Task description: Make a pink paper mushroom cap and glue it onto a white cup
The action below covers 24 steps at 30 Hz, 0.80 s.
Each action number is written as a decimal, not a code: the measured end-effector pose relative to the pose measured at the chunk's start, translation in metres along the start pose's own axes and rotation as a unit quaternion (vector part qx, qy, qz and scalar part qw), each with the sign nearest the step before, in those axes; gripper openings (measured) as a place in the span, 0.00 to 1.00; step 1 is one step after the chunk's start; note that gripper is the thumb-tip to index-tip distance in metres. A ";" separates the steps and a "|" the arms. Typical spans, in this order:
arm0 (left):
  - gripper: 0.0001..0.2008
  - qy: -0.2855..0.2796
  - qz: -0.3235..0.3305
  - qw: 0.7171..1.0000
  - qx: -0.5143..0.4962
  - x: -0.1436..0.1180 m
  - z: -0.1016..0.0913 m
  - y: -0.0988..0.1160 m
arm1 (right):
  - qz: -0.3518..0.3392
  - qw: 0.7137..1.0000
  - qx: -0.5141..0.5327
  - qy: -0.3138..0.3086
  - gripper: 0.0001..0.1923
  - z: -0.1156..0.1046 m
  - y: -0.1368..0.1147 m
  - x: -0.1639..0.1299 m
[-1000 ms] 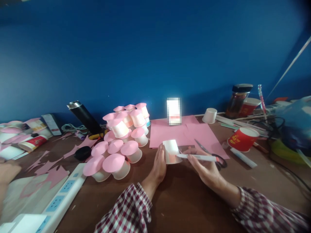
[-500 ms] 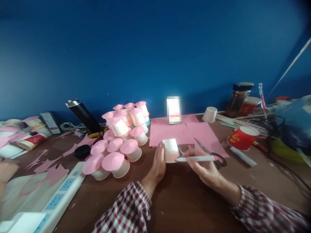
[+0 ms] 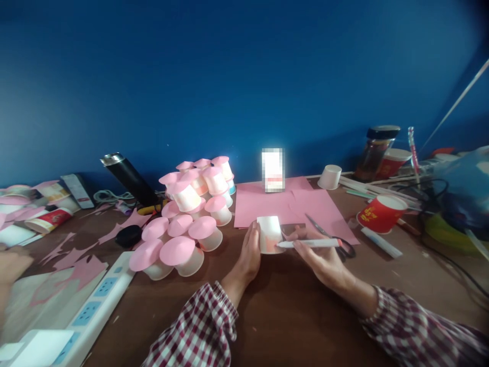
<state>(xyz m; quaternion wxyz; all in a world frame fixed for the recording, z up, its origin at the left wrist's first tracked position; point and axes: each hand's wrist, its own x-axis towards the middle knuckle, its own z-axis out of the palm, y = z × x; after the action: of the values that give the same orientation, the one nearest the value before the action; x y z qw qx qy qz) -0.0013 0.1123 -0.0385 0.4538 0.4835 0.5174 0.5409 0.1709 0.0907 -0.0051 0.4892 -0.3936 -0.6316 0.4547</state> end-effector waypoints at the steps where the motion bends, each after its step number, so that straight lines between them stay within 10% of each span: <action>1: 0.24 0.000 -0.001 1.000 -0.004 0.000 0.000 0.001 | -0.002 1.000 0.001 0.000 0.10 -0.001 0.001 0.000; 24: 0.26 0.014 -0.015 1.000 -0.012 -0.003 0.002 0.008 | -0.001 0.999 0.009 -0.036 0.07 -0.001 -0.003 -0.002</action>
<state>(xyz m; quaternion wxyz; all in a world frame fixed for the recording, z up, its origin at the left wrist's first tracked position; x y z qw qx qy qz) 0.0015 0.1096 -0.0302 0.4608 0.4626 0.5240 0.5469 0.1716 0.0884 -0.0029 0.4699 -0.3716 -0.6455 0.4737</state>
